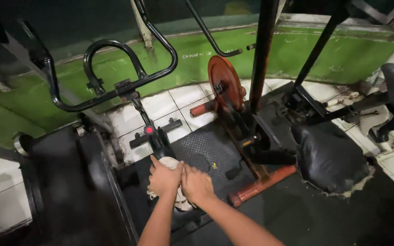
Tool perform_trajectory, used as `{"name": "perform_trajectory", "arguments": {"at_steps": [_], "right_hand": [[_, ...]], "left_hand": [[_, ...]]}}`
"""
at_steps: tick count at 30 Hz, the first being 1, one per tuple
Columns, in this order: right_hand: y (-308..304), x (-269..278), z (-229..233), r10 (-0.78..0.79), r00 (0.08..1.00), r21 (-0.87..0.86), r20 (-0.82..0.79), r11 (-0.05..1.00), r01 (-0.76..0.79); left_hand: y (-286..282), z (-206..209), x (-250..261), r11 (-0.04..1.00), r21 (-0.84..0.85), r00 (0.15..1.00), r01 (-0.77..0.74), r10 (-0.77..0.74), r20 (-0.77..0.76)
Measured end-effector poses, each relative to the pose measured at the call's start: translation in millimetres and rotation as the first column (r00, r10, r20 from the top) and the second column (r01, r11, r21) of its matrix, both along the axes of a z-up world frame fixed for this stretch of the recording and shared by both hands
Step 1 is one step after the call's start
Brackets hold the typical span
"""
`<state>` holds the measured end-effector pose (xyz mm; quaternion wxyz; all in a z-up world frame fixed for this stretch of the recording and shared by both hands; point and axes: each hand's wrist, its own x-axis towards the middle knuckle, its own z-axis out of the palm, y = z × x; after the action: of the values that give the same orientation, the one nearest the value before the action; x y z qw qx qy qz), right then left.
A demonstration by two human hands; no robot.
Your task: Clean gym equipment using a cloth.
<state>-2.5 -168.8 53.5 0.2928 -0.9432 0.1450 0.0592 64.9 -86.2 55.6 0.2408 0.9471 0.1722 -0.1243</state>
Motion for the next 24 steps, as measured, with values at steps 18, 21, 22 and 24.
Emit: {"name": "perform_trajectory", "arguments": {"at_steps": [18, 21, 22, 24], "right_hand": [[-4, 51, -20, -0.115, 0.991, 0.17, 0.067, 0.98, 0.103], [-4, 47, -33, -0.122, 0.923, 0.177, 0.365, 0.982, 0.06], [-4, 41, -36, -0.122, 0.924, 0.171, 0.362, 0.983, 0.063], [-4, 33, -40, -0.061, 0.805, 0.117, 0.59, 0.993, -0.011]], "left_hand": [[-8, -19, 57, 0.999, 0.044, 0.987, 0.0, -0.007, 0.158], [-7, -22, 59, 1.0, 0.003, 0.986, -0.019, 0.018, 0.164], [-7, -19, 56, 1.0, -0.002, 0.987, -0.017, 0.017, 0.161], [-6, -12, 53, 0.997, -0.074, 0.975, -0.018, 0.034, 0.22]]}}
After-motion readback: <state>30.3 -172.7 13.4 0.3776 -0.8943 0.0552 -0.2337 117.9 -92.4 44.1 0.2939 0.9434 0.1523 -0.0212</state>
